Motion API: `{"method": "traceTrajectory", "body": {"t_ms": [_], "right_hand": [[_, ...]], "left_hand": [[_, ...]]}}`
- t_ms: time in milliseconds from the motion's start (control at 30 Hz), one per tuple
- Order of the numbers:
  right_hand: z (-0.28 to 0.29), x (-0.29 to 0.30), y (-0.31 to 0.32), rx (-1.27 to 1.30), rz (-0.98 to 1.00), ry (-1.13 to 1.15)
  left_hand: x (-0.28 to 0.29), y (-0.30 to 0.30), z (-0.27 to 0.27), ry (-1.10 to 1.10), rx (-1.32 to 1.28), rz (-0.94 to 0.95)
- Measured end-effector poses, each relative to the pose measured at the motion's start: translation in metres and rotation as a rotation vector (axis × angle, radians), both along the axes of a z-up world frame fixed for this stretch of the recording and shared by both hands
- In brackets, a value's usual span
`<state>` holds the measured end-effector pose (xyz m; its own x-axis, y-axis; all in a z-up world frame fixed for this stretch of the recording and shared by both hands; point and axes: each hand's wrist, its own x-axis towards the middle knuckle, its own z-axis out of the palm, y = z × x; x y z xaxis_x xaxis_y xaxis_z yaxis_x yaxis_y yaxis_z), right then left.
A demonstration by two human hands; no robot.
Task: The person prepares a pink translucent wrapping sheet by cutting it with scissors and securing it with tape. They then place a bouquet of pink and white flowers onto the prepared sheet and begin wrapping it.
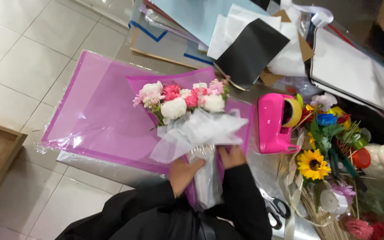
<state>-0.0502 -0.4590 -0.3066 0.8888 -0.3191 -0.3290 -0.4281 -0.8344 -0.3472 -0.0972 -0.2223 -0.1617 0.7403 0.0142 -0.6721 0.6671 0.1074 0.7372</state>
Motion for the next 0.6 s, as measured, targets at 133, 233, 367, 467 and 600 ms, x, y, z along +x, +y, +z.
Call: {"method": "traceTrajectory", "body": {"t_ms": [133,233,367,467,600], "right_hand": [[0.12,-0.054,0.038,0.313,0.322,-0.768],[0.194,-0.092,0.067,0.431,0.282,-0.819],[0.213,-0.144,0.075,0.589,0.229,-0.888],[0.183,-0.17,0.071,0.71,0.195,-0.928],[0.092,-0.199,0.051,0.885,0.154,-0.962]], "left_hand": [[-0.018,-0.021,-0.061,0.017,-0.178,-0.346],[-0.012,-0.04,-0.125,-0.081,-0.461,-0.349],[0.003,-0.056,-0.164,-0.156,-0.452,-0.377],[0.014,-0.064,-0.18,-0.205,-0.449,-0.393],[0.023,-0.067,-0.194,-0.257,-0.44,-0.401]]}}
